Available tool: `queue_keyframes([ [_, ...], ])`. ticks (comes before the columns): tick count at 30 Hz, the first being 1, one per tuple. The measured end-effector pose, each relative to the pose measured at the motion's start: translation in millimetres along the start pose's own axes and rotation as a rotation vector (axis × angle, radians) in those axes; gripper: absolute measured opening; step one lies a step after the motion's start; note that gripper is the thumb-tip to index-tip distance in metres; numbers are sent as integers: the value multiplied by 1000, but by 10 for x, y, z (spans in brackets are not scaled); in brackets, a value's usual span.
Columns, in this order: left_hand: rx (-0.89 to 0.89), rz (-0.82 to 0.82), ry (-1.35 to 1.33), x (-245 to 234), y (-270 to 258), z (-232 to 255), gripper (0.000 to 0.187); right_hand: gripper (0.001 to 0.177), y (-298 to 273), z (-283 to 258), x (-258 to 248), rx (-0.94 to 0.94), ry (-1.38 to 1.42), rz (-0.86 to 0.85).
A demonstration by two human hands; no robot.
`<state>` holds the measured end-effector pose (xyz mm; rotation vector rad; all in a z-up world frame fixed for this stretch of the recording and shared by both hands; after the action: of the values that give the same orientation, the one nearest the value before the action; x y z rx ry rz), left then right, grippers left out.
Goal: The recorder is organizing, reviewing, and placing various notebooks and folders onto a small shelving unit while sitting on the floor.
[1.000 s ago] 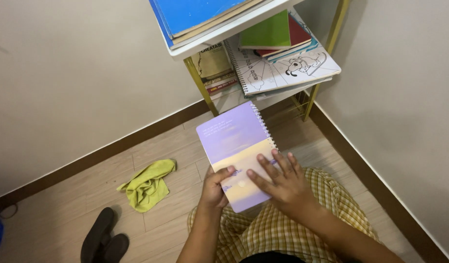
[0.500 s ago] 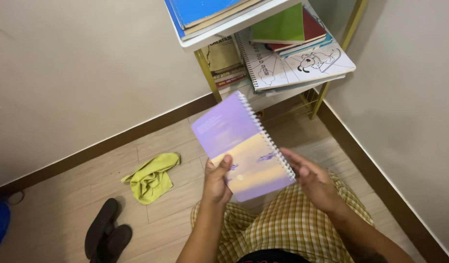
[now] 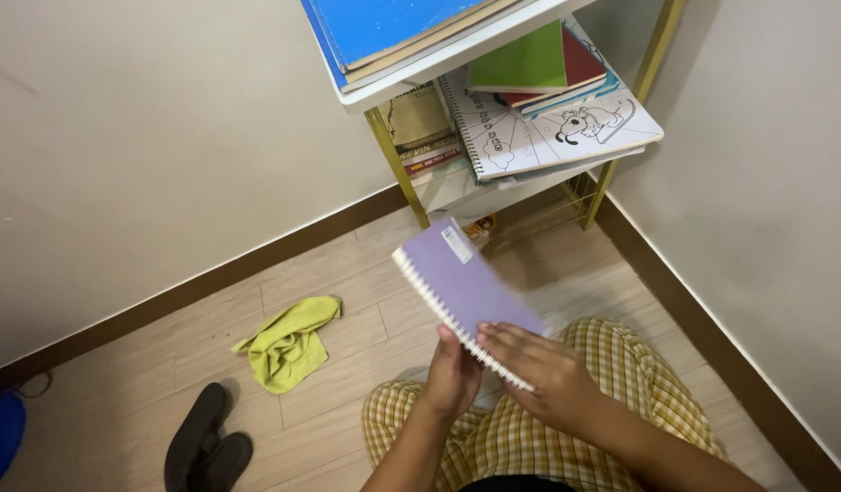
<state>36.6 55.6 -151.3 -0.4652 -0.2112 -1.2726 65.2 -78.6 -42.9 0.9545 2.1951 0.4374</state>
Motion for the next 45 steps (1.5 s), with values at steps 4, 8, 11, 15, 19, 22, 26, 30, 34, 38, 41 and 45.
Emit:
queue_keyframes([
  [4,81,-133,-183,118,-23,174,71,53,105,-241,-93,-219,-220,-68],
  [8,218,113,9,152,-79,689,45,86,258,-153,-293,-218,-445,-142],
  [11,250,236,51,161,-107,1022,42,89,332,149,-577,79,-354,-60],
  [15,258,262,263,205,44,1140,48,74,45,801,-607,719,529,114],
  [19,283,144,174,374,238,1218,58,58,198,845,-732,836,916,238],
  [22,186,66,84,510,291,1322,59,49,552,1007,-989,825,940,407],
  [26,195,-4,172,646,246,1511,47,38,1250,1394,-1344,556,1049,543],
  [30,222,-34,125,475,320,1420,34,40,1915,1728,-1494,536,1112,588],
  [34,236,-21,112,502,370,1619,25,42,2148,1949,-1407,606,1143,549],
  [38,272,81,212,516,436,2083,19,39,2197,1910,-1365,577,1107,562],
  [41,399,198,296,495,480,2557,16,32,2161,1979,-1430,517,994,631],
  [45,628,469,608,323,638,3253,8,18,2101,2148,-1579,466,785,713],
])
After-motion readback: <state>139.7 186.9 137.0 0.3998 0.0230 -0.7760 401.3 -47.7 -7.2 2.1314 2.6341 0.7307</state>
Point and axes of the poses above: each hand's wrist, its own y-axis towards the middle knuckle, its own x-axis out of the palm, z = x × y, the point moved 8 cm from there along y, towards the middle knuckle, and after that the axes turned 13 degrees about y, right-handed, at the moved point
